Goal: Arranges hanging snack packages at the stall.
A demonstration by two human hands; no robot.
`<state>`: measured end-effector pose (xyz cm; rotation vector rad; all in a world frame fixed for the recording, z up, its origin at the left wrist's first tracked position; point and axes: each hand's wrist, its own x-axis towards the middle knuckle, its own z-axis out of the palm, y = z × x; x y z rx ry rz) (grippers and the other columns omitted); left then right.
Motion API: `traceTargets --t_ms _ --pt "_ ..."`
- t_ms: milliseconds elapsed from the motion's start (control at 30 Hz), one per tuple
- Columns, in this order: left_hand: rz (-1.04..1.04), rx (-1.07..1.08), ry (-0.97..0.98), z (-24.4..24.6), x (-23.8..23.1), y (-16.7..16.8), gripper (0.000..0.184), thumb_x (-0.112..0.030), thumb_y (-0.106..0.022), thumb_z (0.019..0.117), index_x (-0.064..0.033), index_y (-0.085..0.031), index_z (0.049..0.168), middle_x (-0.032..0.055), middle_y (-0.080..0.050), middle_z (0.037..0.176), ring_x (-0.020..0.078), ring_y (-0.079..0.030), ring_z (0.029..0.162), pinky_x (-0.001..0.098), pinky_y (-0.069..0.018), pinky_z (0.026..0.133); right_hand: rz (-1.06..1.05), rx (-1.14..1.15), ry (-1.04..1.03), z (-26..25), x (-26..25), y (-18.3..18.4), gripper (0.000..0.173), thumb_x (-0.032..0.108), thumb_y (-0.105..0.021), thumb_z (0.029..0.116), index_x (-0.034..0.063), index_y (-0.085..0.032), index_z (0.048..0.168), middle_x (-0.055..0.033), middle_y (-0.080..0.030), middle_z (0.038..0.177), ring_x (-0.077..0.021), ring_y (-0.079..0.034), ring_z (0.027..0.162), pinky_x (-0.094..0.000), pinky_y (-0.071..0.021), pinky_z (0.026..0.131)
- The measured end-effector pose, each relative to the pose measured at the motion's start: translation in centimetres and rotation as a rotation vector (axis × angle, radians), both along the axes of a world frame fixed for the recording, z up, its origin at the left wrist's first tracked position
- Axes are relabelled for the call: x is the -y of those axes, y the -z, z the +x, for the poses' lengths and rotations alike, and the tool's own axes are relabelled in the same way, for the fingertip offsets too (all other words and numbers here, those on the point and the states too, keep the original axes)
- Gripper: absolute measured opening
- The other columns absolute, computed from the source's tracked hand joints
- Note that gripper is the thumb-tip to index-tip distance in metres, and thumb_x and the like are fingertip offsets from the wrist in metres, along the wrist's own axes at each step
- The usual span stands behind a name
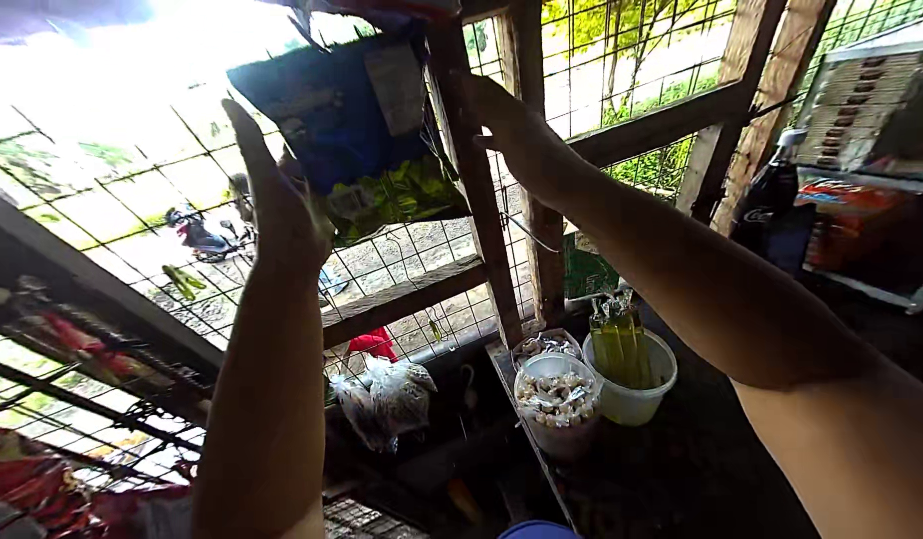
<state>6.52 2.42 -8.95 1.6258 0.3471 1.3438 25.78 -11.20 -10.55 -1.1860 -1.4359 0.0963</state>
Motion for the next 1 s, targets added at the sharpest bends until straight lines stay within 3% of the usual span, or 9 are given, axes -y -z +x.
traceTargets --t_ms 133,300,400,500,567,667,800,900,1000 --pt "0.055 0.043 0.059 0.5 -1.1 0.3 0.060 -0.053 -0.008 0.1095 -0.0215 -0.048 0.141 -0.0045 -0.067 0.119 0.0069 -0.066 0.108 0.0324 -0.0581 0.091 -0.032 -0.212 -0.117 -0.2 -3.4 -1.4 0.065 0.049 -0.021 0.1119 0.0058 -0.033 0.159 -0.0189 -0.043 0.158 -0.0282 -0.045 0.144 -0.0491 -0.0386 0.116" --pt "0.120 0.048 0.024 0.5 -0.9 0.9 0.048 -0.040 -0.012 0.1126 -0.0202 -0.043 0.144 -0.0078 -0.061 0.125 0.0004 -0.060 0.112 0.0240 -0.0532 0.095 0.027 -0.275 -0.219 -1.4 -5.9 -2.7 0.056 0.036 -0.020 0.1141 0.0040 -0.029 0.159 -0.0198 -0.035 0.162 -0.0274 -0.038 0.147 -0.0486 -0.0356 0.116" --pt "0.078 0.112 0.119 1.0 -0.5 1.5 0.041 -0.033 -0.016 0.1130 -0.0186 -0.050 0.131 -0.0075 -0.064 0.111 0.0007 -0.063 0.103 0.0234 -0.0558 0.089 0.091 -0.290 -0.203 -1.8 -6.6 -2.7 0.049 0.028 -0.023 0.1146 -0.0012 -0.044 0.148 -0.0187 -0.054 0.143 -0.0181 -0.055 0.127 -0.0341 -0.0462 0.106" --pt "-0.049 0.121 0.206 0.9 -0.3 1.1 0.059 -0.050 -0.006 0.1099 -0.0218 -0.055 0.126 -0.0065 -0.070 0.103 0.0046 -0.068 0.097 0.0289 -0.0598 0.083 0.028 -0.234 -0.161 -1.6 -4.5 -2.1 0.052 0.035 -0.027 0.1137 0.0036 -0.038 0.154 -0.0164 -0.048 0.151 -0.0188 -0.050 0.136 -0.0381 -0.0434 0.112" --pt "-0.049 0.102 0.170 0.2 -0.6 1.2 0.073 -0.060 -0.003 0.1062 -0.0189 -0.055 0.137 -0.0025 -0.071 0.117 0.0086 -0.068 0.107 0.0344 -0.0583 0.091 0.115 -0.130 -0.005 -1.9 -2.5 -1.5 0.052 0.035 -0.031 0.1130 0.0022 -0.042 0.152 -0.0173 -0.049 0.151 -0.0203 -0.050 0.137 -0.0404 -0.0418 0.114" --pt "0.227 0.105 0.001 -1.0 -0.3 1.7 0.069 -0.049 -0.007 0.1096 -0.0068 -0.024 0.162 0.0074 -0.036 0.163 0.0107 -0.038 0.146 0.0322 -0.0349 0.119 0.609 0.321 0.226 -2.3 -0.7 -0.1 0.037 0.016 -0.041 0.1081 -0.0054 -0.062 0.131 -0.0196 -0.062 0.133 -0.0199 -0.057 0.128 -0.0339 -0.0458 0.109" --pt "0.586 0.117 -0.127 -1.2 3.1 2.0 0.073 -0.047 -0.029 0.1087 -0.0007 -0.013 0.162 0.0079 -0.021 0.168 0.0053 -0.024 0.152 0.0249 -0.0237 0.123 0.771 0.870 0.375 -4.4 0.1 0.4 0.036 0.028 -0.045 0.1052 0.0079 -0.072 0.117 -0.0167 -0.066 0.136 -0.0372 -0.052 0.138 -0.0562 -0.0331 0.117" --pt "0.714 0.001 -0.189 -0.3 3.1 1.7 0.080 -0.039 -0.041 0.1072 0.0010 0.001 0.162 0.0193 -0.011 0.169 0.0152 -0.022 0.154 0.0303 -0.0257 0.125 0.573 0.928 0.435 -5.5 -0.8 0.5 0.039 0.030 -0.048 0.1034 0.0101 -0.070 0.128 -0.0129 -0.058 0.148 -0.0380 -0.046 0.143 -0.0584 -0.0322 0.119" --pt "0.634 -0.044 -0.146 0.6 2.3 1.4 0.077 -0.031 -0.041 0.1071 -0.0063 0.005 0.164 0.0184 -0.017 0.167 0.0131 -0.036 0.147 0.0308 -0.0381 0.118 0.485 0.969 0.442 -5.3 -1.2 0.3 0.039 0.028 -0.053 0.1029 0.0102 -0.067 0.134 -0.0121 -0.054 0.152 -0.0377 -0.045 0.144 -0.0602 -0.0325 0.117"
